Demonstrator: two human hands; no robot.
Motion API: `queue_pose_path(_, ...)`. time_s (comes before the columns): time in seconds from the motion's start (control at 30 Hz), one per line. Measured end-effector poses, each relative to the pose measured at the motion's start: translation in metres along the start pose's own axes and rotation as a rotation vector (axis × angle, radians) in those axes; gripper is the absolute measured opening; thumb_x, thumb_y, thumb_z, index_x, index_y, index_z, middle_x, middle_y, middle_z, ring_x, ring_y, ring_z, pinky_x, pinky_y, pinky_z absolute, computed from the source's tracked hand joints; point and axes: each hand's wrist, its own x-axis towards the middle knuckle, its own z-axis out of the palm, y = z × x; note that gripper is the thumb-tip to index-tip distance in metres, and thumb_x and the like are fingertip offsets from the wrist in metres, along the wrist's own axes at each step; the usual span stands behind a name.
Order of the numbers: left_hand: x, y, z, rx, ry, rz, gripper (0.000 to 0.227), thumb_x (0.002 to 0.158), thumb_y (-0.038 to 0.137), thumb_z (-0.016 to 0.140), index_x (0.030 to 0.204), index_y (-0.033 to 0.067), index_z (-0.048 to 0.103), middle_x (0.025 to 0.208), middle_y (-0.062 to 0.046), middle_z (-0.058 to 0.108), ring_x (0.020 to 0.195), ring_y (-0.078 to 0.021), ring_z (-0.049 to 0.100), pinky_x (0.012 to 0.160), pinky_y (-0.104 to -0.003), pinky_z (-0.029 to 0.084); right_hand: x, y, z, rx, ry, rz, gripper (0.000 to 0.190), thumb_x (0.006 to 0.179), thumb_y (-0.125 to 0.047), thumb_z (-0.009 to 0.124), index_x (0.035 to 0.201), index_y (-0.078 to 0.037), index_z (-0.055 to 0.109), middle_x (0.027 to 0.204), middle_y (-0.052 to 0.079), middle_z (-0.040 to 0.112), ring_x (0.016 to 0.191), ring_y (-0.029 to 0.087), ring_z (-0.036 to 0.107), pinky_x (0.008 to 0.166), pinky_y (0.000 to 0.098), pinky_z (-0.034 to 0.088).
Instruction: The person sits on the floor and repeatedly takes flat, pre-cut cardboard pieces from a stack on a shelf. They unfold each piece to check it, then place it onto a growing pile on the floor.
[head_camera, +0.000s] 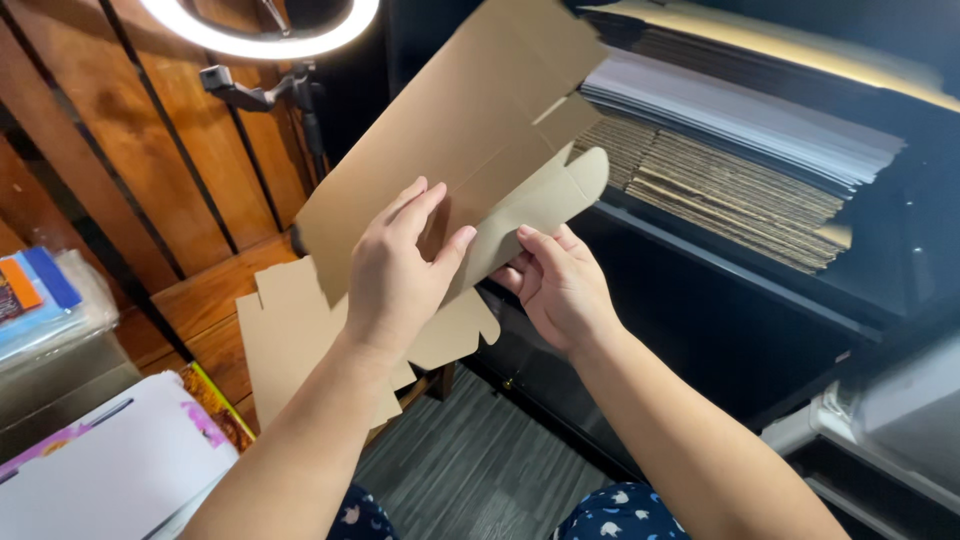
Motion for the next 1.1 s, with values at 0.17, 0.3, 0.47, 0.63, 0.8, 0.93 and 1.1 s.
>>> queue_pose_path(0.17,-0.024,-0.003,0.003,0.183,-0.024,-0.005,0.05,0.092,0.044,0.077,0.128,0.0102,0.073,0.122,-0.02,0.074,0.105,-0.0366,0.074,0.084,-0.046,0.061,0.007,0.034,-0.022,-0.084,-0.013,0.064,0.02,0.104,-0.008,0.055,0.119,0.0,0.065,0.106,0.023,0.075,0.091,0.036,0.077,0.076,0.0518,0.066)
queue_pose_path(0.3,-0.046,-0.006,0.011,0.376,-0.11,0.027,0.042,0.1,0.04,0.065,0.128,0.0106,0.072,0.111,-0.016,0.077,0.09,-0.0302,0.078,0.072,-0.039,0.063,0.01,0.057,-0.036,-0.141,0.005,0.123,0.022,0.106,-0.013,0.054,0.119,0.0,0.066,0.101,0.024,0.075,0.085,0.036,0.077,0.073,0.053,0.066)
queue_pose_path(0.47,-0.06,0.0,0.016,0.543,-0.205,0.11,0.053,0.094,0.011,0.06,0.147,0.0076,0.056,0.103,-0.02,0.077,0.074,-0.0286,0.078,0.062,-0.038,0.065,0.01,0.082,-0.055,-0.272,0.022,0.138,0.026,0.107,-0.015,0.054,0.123,0.001,0.068,0.097,0.022,0.075,0.08,0.032,0.077,0.069,0.0505,0.066)
queue_pose_path(0.63,-0.071,-0.032,0.021,0.429,-0.366,0.002,0.029,0.099,0.011,0.052,0.121,0.0117,0.07,0.101,-0.011,0.074,0.073,-0.0306,0.077,0.061,-0.036,0.064,0.005,0.071,-0.046,-0.654,-0.03,-0.028,0.033,0.105,-0.014,0.059,0.135,-0.002,0.064,0.09,0.015,0.076,0.075,0.021,0.075,0.063,0.0374,0.066)
queue_pose_path(0.8,-0.064,-0.056,-0.002,0.346,-0.283,-0.141,0.028,0.094,0.004,0.056,0.115,0.0098,0.074,0.095,-0.01,0.071,0.077,-0.0399,0.074,0.069,-0.051,0.063,0.005,0.042,-0.04,-0.805,-0.033,-0.203,0.064,0.098,0.0,0.067,0.156,-0.017,0.046,0.086,0.011,0.071,0.074,0.016,0.067,0.062,0.0276,0.063)
queue_pose_path(0.93,-0.068,-0.103,-0.017,0.377,-0.193,-0.291,0.032,0.092,0.008,0.062,0.115,0.022,0.078,0.098,0.0,0.07,0.09,-0.0292,0.075,0.082,-0.042,0.061,0.037,0.04,-0.063,-1.223,0.17,-0.261,0.018,0.085,-0.022,0.09,0.099,-0.032,0.084,0.073,-0.009,0.075,0.07,0.002,0.071,0.066,0.0187,0.058)
queue_pose_path(1.1,-0.075,-0.141,-0.046,0.322,-0.039,-0.325,0.033,0.094,0.006,0.061,0.115,0.0223,0.081,0.105,0.001,0.073,0.103,-0.0259,0.072,0.094,-0.05,0.053,0.054,0.023,-0.067,-1.228,0.134,-0.175,0.016,0.087,-0.02,0.087,0.101,-0.027,0.083,0.074,-0.006,0.075,0.067,0.002,0.069,0.065,0.0187,0.058)
